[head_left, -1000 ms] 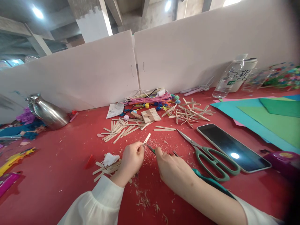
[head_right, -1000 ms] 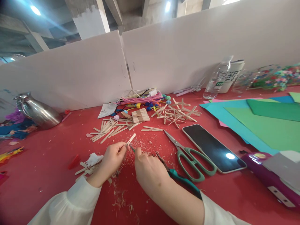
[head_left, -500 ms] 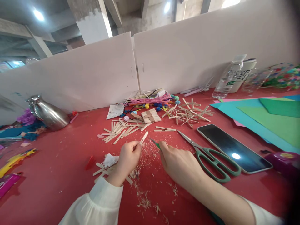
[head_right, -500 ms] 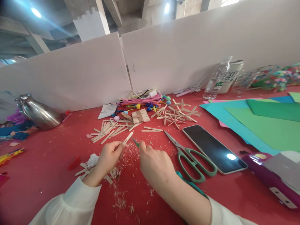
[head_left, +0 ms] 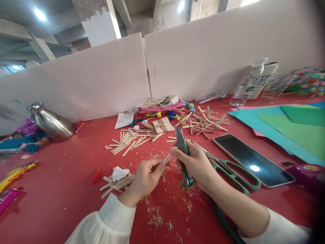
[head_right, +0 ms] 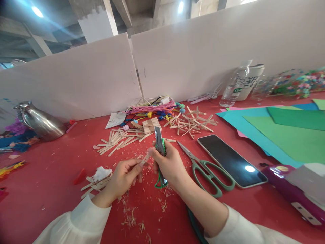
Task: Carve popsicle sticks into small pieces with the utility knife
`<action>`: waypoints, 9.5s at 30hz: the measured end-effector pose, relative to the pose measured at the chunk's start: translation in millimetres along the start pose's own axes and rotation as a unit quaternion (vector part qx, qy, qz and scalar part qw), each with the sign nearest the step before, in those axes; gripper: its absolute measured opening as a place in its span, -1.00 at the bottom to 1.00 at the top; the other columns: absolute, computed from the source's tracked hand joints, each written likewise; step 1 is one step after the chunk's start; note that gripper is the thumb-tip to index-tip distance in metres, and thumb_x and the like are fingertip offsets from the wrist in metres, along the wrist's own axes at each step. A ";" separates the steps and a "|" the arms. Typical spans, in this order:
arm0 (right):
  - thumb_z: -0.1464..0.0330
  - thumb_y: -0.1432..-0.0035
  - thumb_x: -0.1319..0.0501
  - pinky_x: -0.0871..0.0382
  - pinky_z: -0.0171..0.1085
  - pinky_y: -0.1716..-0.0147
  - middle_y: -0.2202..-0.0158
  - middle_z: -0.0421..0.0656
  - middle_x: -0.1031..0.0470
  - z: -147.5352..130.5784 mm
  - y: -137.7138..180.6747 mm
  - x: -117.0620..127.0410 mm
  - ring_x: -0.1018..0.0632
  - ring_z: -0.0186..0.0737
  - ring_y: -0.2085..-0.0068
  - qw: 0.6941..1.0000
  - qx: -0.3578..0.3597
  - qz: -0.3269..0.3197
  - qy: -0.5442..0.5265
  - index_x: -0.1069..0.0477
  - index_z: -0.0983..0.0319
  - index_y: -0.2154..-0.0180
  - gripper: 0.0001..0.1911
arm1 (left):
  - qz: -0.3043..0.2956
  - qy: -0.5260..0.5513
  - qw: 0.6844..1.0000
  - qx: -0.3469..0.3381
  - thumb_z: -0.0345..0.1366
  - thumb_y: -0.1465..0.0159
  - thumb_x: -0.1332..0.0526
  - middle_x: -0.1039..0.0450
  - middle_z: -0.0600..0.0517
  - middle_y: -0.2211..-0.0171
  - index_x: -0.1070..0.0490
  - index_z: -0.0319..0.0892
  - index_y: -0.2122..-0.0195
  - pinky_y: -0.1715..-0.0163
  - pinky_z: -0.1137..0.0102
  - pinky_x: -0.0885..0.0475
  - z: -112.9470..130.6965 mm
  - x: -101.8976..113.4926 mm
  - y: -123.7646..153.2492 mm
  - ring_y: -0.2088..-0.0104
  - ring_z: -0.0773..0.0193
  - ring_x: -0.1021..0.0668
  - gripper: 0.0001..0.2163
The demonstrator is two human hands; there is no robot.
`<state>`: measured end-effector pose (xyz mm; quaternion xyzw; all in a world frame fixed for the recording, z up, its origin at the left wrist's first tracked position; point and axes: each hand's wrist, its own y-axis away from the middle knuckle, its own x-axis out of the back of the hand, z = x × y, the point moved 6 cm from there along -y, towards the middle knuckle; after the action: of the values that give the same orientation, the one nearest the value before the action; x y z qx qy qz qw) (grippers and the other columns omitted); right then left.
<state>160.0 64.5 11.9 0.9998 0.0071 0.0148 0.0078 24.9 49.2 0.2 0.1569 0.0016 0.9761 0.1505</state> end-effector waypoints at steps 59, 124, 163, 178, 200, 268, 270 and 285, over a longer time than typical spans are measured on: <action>0.52 -0.20 0.05 0.21 -0.31 0.67 0.43 -0.06 -0.51 -2.5 25.6 -29.5 -0.56 -0.12 0.53 0.763 0.138 -0.084 0.626 -0.29 0.26 0.30 -0.83 | 0.186 -0.214 0.958 -0.034 -0.20 -0.21 -0.02 -0.28 0.10 0.66 -0.36 -0.23 0.52 0.61 0.50 -0.10 6.0 30.8 -6.2 0.64 0.40 -0.25 -0.73; 0.65 -0.09 0.01 -0.41 -0.34 0.63 0.36 -0.06 -0.50 -5.1 38.3 -44.7 -0.59 -0.18 0.45 0.614 0.215 -0.056 0.758 -0.34 0.32 0.09 -0.63 | 0.076 -0.212 0.974 -0.019 -0.26 -0.19 0.02 0.06 0.18 0.67 -0.05 -0.15 0.62 0.61 0.47 0.05 -1.5 30.8 -8.9 0.63 0.40 -0.10 -0.75; 0.65 -0.11 0.03 -0.38 -0.27 0.55 0.33 0.00 -0.51 -8.1 35.1 -41.6 -0.60 -0.07 0.37 0.699 0.162 -0.084 0.691 -0.33 0.30 0.12 -0.65 | 0.103 -0.094 0.987 0.081 -0.32 -0.09 -0.03 -0.03 0.21 0.76 -0.11 -0.17 0.68 0.71 0.52 0.03 -9.0 29.9 -8.3 0.74 0.47 -0.10 -0.78; 0.25 -0.28 0.19 -0.17 -0.47 0.74 0.60 -0.34 -0.36 1.2 12.7 -23.3 -0.38 -0.46 0.73 0.927 0.035 -0.182 0.326 -0.06 0.16 0.45 -0.73 | 0.139 -0.043 0.989 -0.012 -0.11 -0.23 -0.06 -0.45 0.03 0.51 -0.37 -0.23 0.34 0.58 0.51 -0.31 -5.3 34.6 -8.7 0.58 0.36 -0.41 -0.73; 0.36 -0.21 0.07 0.08 -0.36 0.62 0.68 -0.34 -0.12 7.9 14.3 -24.3 -0.18 -0.37 0.64 0.928 0.037 -0.132 0.345 -0.01 0.15 0.50 -0.78 | 0.209 -0.223 0.949 -0.074 -0.15 -0.29 0.01 -0.39 0.06 0.62 -0.38 -0.20 0.48 0.59 0.50 -0.18 5.1 29.3 -0.9 0.63 0.36 -0.37 -0.68; 0.47 -0.15 0.09 0.02 -0.33 0.57 0.47 -0.03 -0.53 3.3 33.4 -35.3 -0.52 -0.17 0.49 0.852 0.103 -0.177 0.482 -0.26 0.31 0.08 -0.68 | 0.238 -0.184 0.948 -0.109 -0.21 -0.21 -0.10 -0.43 0.08 0.52 -0.43 -0.20 0.40 0.46 0.52 -0.35 11.6 48.3 -4.1 0.50 0.34 -0.47 -0.80; 0.48 -0.15 0.08 0.03 -0.33 0.58 0.46 -0.03 -0.54 3.6 33.7 -35.4 -0.53 -0.16 0.48 0.851 0.097 -0.180 0.484 -0.27 0.31 0.11 -0.71 | 0.236 -0.190 0.947 -0.107 -0.21 -0.22 -0.10 -0.41 0.09 0.54 -0.42 -0.20 0.41 0.46 0.52 -0.34 11.8 47.4 -4.1 0.51 0.35 -0.45 -0.80; 0.49 -0.17 0.08 0.03 -0.31 0.56 0.43 -0.02 -0.54 4.6 35.5 -36.2 -0.55 -0.09 0.43 0.846 0.078 -0.187 0.493 -0.26 0.30 0.10 -0.72 | 0.238 -0.203 0.945 -0.099 -0.25 -0.22 -0.07 -0.36 0.10 0.56 -0.35 -0.18 0.47 0.48 0.53 -0.32 11.4 46.8 -4.0 0.51 0.36 -0.43 -0.82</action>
<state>124.4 28.4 6.8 0.8378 0.1983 0.5036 -0.0717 -12.8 66.3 25.2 0.3324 -0.1626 0.9261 -0.0739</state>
